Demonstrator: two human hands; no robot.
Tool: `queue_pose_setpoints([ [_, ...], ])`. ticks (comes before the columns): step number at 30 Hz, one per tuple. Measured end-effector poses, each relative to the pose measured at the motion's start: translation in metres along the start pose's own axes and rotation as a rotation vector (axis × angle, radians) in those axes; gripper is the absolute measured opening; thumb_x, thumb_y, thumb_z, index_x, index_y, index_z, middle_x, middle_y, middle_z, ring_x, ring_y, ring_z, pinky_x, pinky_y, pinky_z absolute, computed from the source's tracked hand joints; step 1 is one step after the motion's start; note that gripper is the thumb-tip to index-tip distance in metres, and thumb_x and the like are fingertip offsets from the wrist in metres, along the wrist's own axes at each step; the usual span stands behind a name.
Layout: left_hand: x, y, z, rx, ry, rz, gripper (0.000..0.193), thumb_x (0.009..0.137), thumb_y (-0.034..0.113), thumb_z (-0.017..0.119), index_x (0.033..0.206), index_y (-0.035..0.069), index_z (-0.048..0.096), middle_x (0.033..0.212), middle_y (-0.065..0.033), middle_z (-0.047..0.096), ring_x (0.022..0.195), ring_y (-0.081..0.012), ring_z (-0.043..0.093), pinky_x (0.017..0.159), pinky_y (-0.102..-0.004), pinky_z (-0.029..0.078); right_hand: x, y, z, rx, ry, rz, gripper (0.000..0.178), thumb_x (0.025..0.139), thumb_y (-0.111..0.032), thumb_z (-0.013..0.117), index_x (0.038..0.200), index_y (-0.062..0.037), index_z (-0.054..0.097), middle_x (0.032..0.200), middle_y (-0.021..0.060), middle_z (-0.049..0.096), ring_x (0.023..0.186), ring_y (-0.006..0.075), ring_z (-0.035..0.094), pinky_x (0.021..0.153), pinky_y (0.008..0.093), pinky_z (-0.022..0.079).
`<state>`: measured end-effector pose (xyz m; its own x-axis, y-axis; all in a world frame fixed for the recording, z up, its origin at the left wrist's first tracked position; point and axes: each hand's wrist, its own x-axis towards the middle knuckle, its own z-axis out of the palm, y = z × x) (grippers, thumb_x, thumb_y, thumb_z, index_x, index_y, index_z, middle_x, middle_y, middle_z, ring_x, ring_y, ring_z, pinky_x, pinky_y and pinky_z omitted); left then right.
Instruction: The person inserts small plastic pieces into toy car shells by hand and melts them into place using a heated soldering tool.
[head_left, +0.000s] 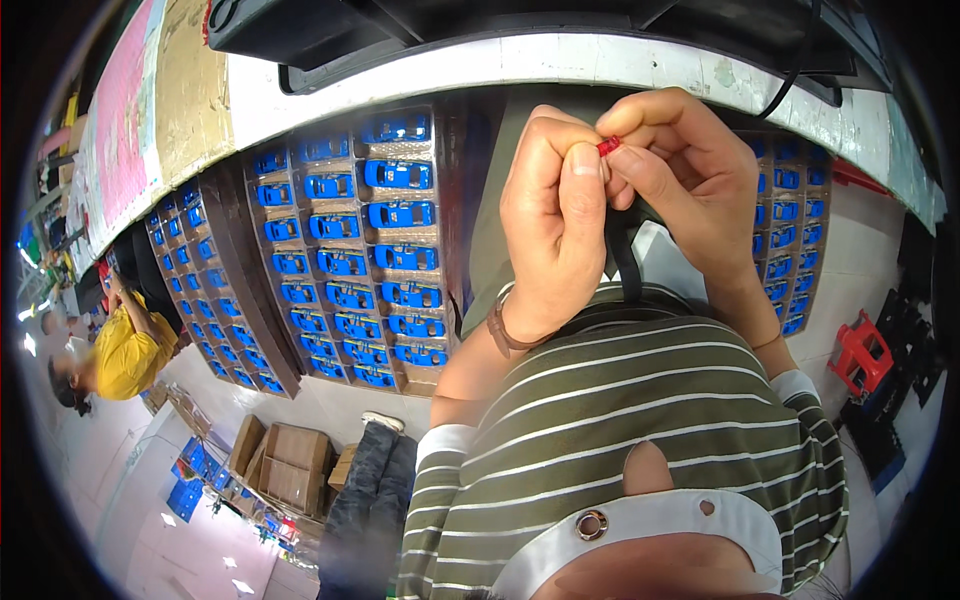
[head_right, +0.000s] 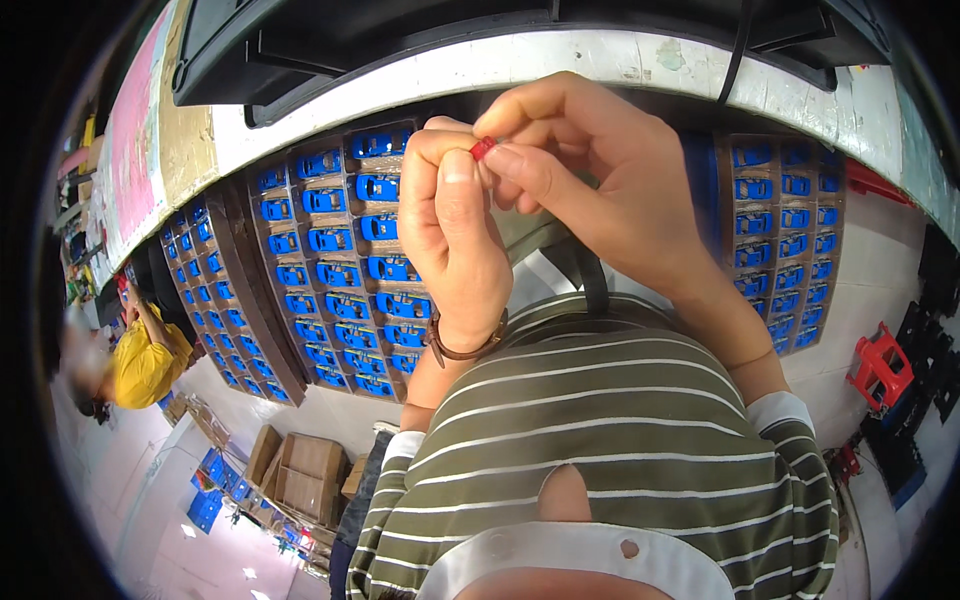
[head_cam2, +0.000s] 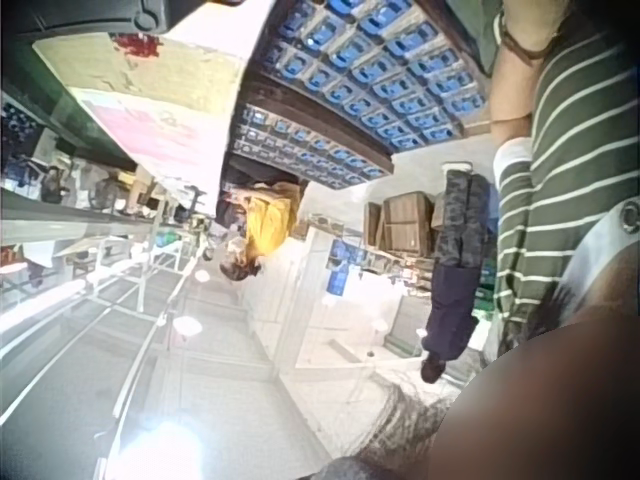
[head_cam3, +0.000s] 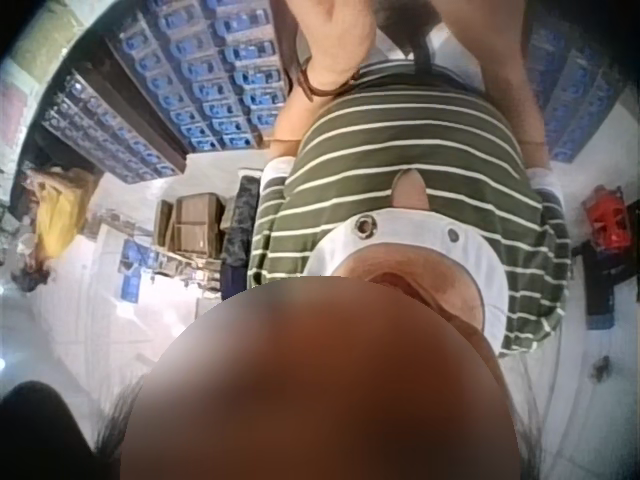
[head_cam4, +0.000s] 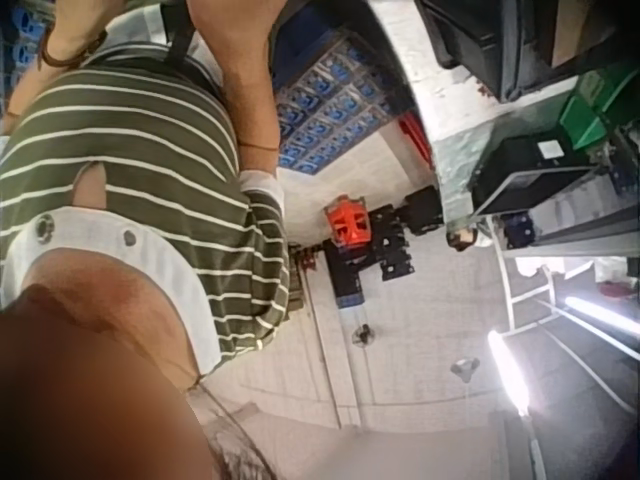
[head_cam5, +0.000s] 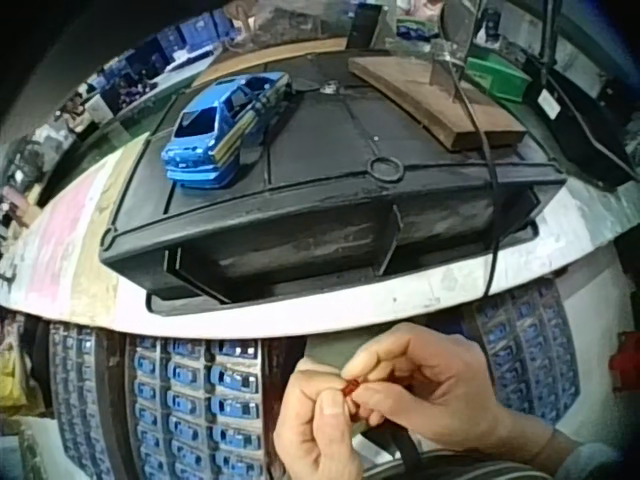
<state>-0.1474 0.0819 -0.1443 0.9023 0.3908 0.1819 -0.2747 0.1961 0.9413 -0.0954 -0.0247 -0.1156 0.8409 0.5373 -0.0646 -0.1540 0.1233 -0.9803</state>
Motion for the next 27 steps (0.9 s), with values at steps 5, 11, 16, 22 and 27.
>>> queue_pose_setpoints([
  [5, 0.000, -0.001, 0.001, -0.012, 0.002, 0.022, 0.016, 0.093, 0.008, 0.041, 0.080, 0.000, 0.046, 0.074, -0.0035, 0.042, 0.059, -0.0061, 0.042, 0.053, -0.0204, 0.037, -0.001, 0.003, 0.000, 0.001, 0.002, -0.068, 0.014, 0.085, -0.004, 0.059, 0.097, 0.0033, 0.058, 0.080, 0.0061, 0.061, 0.069, 0.0082, 0.057, 0.061, 0.0194, 0.048],
  [11, -0.001, -0.001, -0.001, -0.018, 0.006, 0.028, 0.017, 0.093, 0.008, 0.042, 0.078, 0.001, 0.047, 0.073, -0.0039, 0.044, 0.058, -0.0065, 0.043, 0.052, -0.0205, 0.037, -0.001, 0.003, -0.001, 0.049, 0.011, -0.026, 0.012, 0.085, -0.004, 0.058, 0.094, 0.0040, 0.058, 0.076, 0.0072, 0.061, 0.067, 0.0090, 0.057, 0.059, 0.0201, 0.048],
  [16, -0.003, -0.005, -0.007, 0.226, 0.022, 0.096, 0.013, 0.088, 0.005, 0.046, 0.077, 0.000, 0.048, 0.073, -0.0066, 0.045, 0.057, -0.0107, 0.043, 0.051, -0.0244, 0.037, -0.001, 0.006, -0.002, 0.112, -0.012, 0.031, 0.009, 0.085, -0.004, 0.059, 0.090, 0.0037, 0.058, 0.072, 0.0067, 0.060, 0.064, 0.0089, 0.056, 0.056, 0.0203, 0.048],
  [22, -0.004, -0.007, -0.010, 0.299, 0.012, 0.041, 0.014, 0.089, 0.006, 0.044, 0.077, 0.001, 0.047, 0.072, -0.0029, 0.045, 0.063, -0.0080, 0.040, 0.055, -0.0228, 0.035, -0.002, 0.006, 0.003, 0.085, -0.006, 0.068, 0.009, 0.086, -0.005, 0.058, 0.088, 0.0035, 0.058, 0.073, 0.0063, 0.060, 0.063, 0.0082, 0.056, 0.055, 0.0203, 0.047],
  [27, 0.005, -0.004, -0.012, 0.422, -0.025, 0.129, 0.009, 0.082, 0.001, 0.050, 0.073, 0.001, 0.049, 0.066, -0.0091, 0.046, 0.055, -0.0198, 0.045, 0.048, -0.0292, 0.037, -0.003, 0.001, 0.004, 0.002, 0.038, 0.076, 0.009, 0.086, -0.006, 0.057, 0.087, 0.0028, 0.057, 0.070, 0.0042, 0.058, 0.061, 0.0072, 0.053, 0.053, 0.0193, 0.045],
])
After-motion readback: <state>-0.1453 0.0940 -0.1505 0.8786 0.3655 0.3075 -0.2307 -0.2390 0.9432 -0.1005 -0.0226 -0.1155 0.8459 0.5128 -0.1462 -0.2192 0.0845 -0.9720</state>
